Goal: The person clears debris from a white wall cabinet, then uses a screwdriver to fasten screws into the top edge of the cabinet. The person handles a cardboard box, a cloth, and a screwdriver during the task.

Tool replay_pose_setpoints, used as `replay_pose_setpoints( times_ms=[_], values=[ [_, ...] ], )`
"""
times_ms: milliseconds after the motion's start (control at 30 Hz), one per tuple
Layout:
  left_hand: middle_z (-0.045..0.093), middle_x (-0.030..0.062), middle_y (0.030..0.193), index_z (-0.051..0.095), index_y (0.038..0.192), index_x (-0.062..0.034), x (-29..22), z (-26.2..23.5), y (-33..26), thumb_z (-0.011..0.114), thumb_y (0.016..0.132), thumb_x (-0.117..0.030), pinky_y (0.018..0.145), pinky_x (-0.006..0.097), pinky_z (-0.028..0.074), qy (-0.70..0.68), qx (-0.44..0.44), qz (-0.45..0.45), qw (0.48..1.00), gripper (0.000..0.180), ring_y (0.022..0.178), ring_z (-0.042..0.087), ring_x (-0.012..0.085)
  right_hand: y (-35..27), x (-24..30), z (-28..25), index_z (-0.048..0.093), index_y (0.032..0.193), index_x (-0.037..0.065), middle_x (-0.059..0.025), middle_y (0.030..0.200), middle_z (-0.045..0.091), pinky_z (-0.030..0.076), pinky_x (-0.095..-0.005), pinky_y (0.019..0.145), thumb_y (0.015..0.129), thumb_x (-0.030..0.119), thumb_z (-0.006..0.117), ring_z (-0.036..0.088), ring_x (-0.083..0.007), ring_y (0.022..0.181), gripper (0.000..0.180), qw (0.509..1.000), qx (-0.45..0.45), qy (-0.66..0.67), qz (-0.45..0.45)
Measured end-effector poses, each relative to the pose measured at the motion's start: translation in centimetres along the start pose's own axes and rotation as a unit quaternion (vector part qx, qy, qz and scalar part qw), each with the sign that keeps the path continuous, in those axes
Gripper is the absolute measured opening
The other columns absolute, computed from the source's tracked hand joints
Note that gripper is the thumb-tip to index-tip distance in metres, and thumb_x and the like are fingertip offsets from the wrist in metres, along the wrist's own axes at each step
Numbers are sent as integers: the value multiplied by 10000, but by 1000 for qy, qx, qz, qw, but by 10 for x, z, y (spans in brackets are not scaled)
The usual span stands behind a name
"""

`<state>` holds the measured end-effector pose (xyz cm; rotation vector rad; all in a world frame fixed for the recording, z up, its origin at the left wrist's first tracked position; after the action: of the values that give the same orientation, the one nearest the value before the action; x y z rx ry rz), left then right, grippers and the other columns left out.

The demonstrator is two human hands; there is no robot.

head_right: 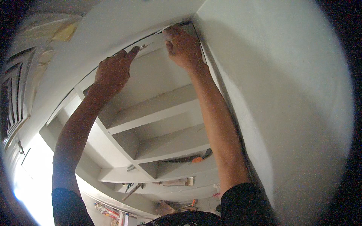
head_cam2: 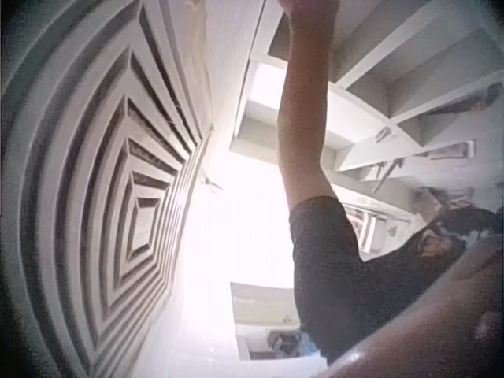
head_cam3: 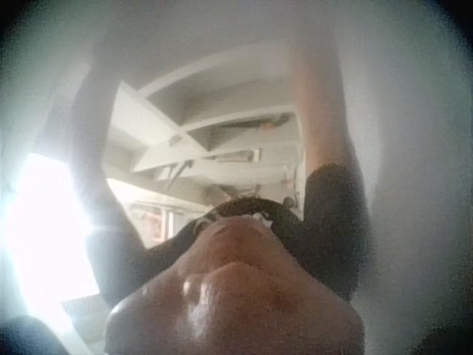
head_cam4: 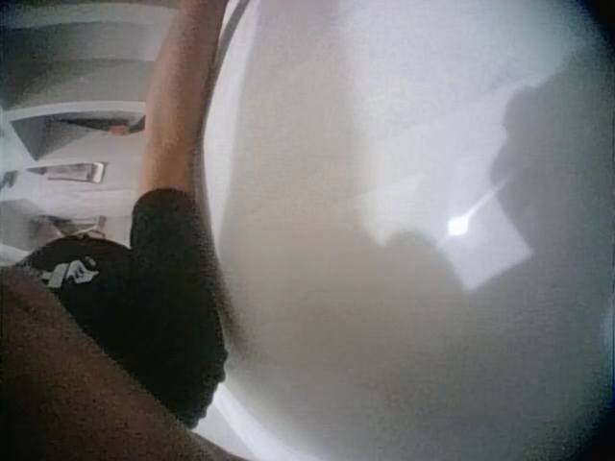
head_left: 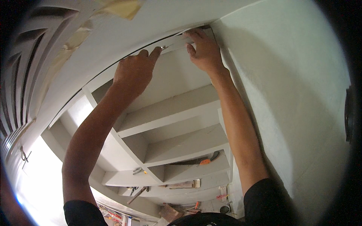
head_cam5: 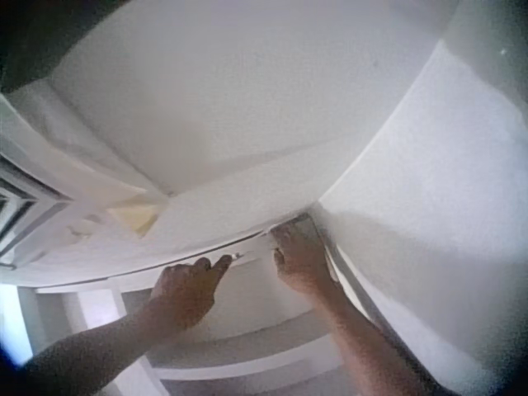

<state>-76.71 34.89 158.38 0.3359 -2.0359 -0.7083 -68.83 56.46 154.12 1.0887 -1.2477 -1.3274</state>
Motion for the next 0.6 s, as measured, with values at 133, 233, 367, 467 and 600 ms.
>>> replay_pose_setpoints(
  times_ms=[133,233,367,467,600],
  values=[
    [668,167,1089,430,1479,-158,1,-8,-5,566,914,-34,721,469,638,-11,-12,-11,1000,594,874,727,340,-7,8,9,582,1344,100,-115,1368,527,587,-446,895,901,181,666,631,-336,1136,458,997,8,-81,-16],
    [672,166,1085,433,1478,-161,3,-8,-12,559,920,-34,710,458,639,-16,-18,-17,1000,585,854,728,341,-9,16,8,575,1353,95,-126,1393,498,592,-454,888,893,172,667,626,-357,1121,476,993,28,-111,0],
    [682,173,1057,478,1446,-152,9,0,-18,539,944,-42,714,463,635,-49,-40,-15,998,518,839,731,338,-6,19,3,571,1355,93,-149,1385,498,599,-462,867,893,171,657,643,-364,1061,476,990,33,-136,3],
    [693,191,1036,518,1412,-139,10,-5,-19,517,976,-64,747,482,625,-71,-52,-21,996,442,866,731,343,-4,25,5,576,1356,115,-162,1396,490,598,-467,869,900,190,646,648,-375,1066,467,987,45,-146,41],
    [702,214,1057,536,1395,-134,10,-9,-19,500,1010,-104,786,494,614,-108,-64,-42,991,388,901,727,360,-7,22,1,587,1351,151,-160,1398,527,588,-494,887,911,206,631,644,-378,1121,445,991,35,-121,40]
  ],
)
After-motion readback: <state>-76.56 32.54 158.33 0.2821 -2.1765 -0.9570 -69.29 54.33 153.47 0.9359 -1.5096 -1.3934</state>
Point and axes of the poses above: each hand's wrist, its own y-axis towards the middle knuckle, its own z-axis out of the palm, x = y × z, the point moved 3 cm from there along y, towards the middle knuckle
